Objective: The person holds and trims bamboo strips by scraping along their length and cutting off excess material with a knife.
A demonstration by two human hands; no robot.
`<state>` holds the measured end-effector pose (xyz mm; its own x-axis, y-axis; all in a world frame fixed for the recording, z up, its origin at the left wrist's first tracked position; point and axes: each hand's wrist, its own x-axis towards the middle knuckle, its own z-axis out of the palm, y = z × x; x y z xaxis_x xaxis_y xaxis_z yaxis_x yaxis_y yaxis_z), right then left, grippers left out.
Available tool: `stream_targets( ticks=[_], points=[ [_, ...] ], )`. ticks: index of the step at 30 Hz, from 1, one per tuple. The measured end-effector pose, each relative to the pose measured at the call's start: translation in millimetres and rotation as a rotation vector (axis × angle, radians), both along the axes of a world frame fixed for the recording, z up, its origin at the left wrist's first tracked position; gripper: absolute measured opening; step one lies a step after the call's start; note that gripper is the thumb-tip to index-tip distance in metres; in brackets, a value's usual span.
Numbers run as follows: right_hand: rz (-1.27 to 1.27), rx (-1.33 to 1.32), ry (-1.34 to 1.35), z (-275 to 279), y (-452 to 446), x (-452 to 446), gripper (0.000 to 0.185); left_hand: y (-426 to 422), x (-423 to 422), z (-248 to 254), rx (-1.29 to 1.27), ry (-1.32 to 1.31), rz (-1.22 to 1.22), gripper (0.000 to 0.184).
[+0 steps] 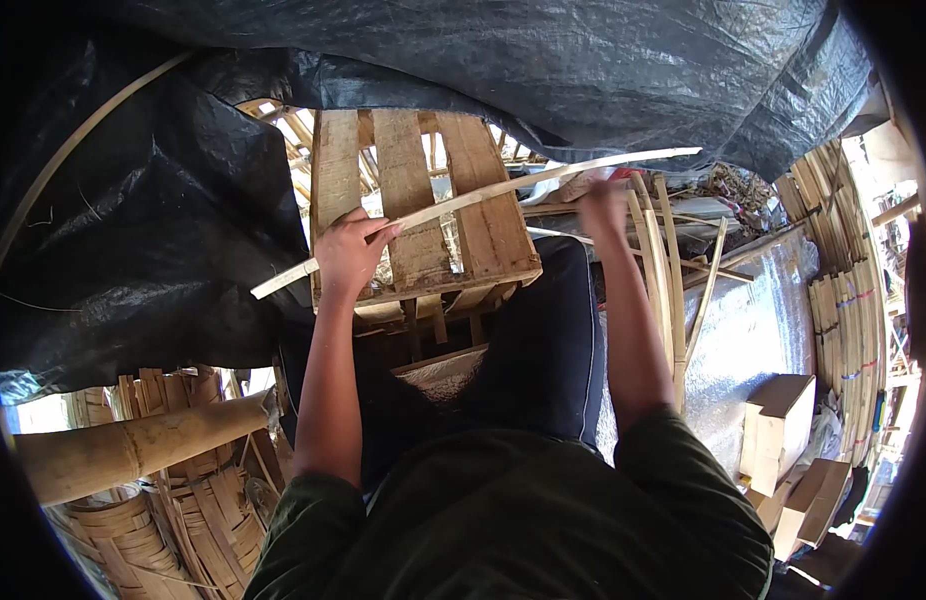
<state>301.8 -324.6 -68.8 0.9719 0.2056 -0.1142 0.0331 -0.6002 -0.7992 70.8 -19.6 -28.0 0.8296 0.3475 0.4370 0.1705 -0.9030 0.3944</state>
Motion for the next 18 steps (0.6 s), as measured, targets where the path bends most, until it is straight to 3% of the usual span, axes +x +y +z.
stream_targets(
  ticks=[1, 2, 3, 5, 6, 7, 9, 10, 11, 13, 17, 18],
  points=[
    [0.055, -0.076, -0.102, -12, 2, -6, 0.038, -1, 0, 0, 0.010, 0.004, -0.006, 0.029],
    [-0.012, 0.054, 0.359, 50, 12, -36, 0.041, -1, 1, 1, 0.012, 0.003, -0.011, 0.029],
    [-0.015, 0.055, 0.358, 39, -1, -19, 0.041, -1, 1, 1, -0.011, 0.008, -0.003, 0.029],
    [-0.249, 0.671, 0.333, 14, -36, 27, 0.040, -2, 0, 1, -0.037, 0.011, 0.010, 0.030],
    [-0.498, 0.261, 0.011, 29, -13, 9, 0.043, -1, 0, 0, -0.014, -0.001, 0.004, 0.030],
    [-0.497, 0.262, 0.011, 28, 0, -4, 0.043, -1, 0, -1, 0.009, -0.008, -0.006, 0.030],
    [-0.072, 0.163, 0.423, 32, 13, -22, 0.049, -2, -1, 1, 0.010, 0.005, -0.001, 0.030],
    [0.013, -0.136, 0.232, 55, 1, -12, 0.051, -2, 0, 2, 0.008, 0.015, 0.010, 0.030],
    [0.012, -0.138, 0.231, 55, -5, -7, 0.051, -2, -1, 2, 0.006, 0.014, 0.009, 0.030],
    [-0.440, 0.008, 0.018, 54, -10, 2, 0.047, -2, -1, 2, -0.002, 0.013, 0.007, 0.031],
    [0.062, -0.204, 0.144, 55, 2, -15, 0.047, -2, -1, 3, 0.013, 0.041, 0.017, 0.031],
    [-0.075, -0.178, 0.183, 25, -13, 19, 0.047, -1, -1, 2, 0.008, 0.029, 0.010, 0.030]
  ],
)
